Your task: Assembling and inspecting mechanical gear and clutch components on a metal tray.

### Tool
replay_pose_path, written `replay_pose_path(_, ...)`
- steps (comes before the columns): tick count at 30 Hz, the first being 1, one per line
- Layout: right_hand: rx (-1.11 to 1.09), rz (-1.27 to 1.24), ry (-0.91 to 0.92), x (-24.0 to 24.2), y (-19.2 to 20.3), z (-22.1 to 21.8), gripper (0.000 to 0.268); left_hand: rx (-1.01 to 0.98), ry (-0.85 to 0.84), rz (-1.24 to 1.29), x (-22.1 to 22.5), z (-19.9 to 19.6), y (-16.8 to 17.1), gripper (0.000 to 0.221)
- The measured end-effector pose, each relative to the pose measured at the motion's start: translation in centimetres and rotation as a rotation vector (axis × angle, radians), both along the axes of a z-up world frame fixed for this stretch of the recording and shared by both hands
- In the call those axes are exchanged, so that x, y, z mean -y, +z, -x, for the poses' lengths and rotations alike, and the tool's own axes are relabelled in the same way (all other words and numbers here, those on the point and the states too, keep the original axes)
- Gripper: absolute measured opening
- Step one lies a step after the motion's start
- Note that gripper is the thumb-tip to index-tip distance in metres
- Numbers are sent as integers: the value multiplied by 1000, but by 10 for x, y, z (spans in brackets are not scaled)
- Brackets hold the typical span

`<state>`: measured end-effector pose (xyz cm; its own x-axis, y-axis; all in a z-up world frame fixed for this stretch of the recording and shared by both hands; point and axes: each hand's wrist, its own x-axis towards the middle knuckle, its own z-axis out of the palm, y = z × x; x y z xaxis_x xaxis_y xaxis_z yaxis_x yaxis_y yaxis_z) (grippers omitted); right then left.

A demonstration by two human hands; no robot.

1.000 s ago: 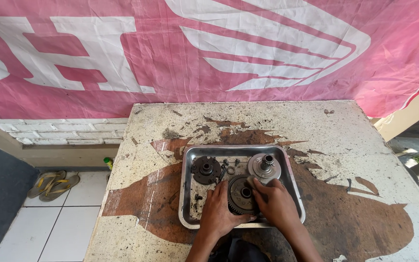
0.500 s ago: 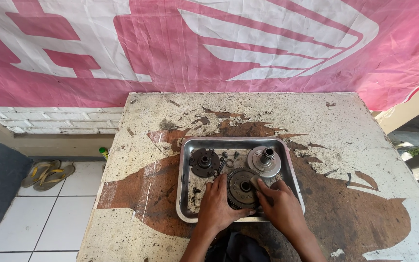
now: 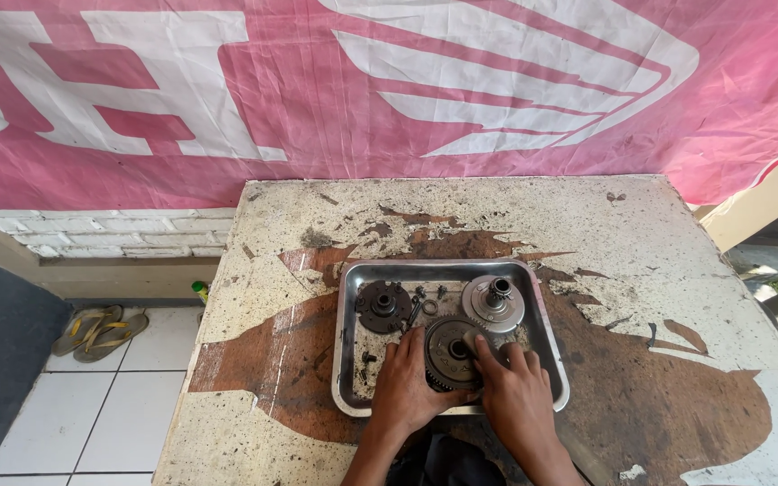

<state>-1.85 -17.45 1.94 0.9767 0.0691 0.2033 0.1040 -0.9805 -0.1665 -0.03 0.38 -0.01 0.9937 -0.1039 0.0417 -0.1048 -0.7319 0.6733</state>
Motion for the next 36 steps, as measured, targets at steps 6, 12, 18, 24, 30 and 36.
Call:
replay_pose_path(6,-12,0,3,-3,1,-11,48,-11,-13,7,0,2,8,133)
replay_pose_path(12,26,-38,64,-24,7,-44,43,2,-23,-32,-1,3,3,140)
replay_pose_path(18,-35,-112,37,-1,7,-12,43,-31,-17,-41,0,3,7,141)
replay_pose_path(24,-23,-72,27,12,-2,-6,44,-18,-5,-35,2,2,5,139)
replay_pose_path(30,40,-54,69,-13,0,-41,42,-57,-10,-45,2,3,1,145)
replay_pose_path(36,-1,-74,54,-3,2,-17,45,-15,-13,-37,1,3,1,144)
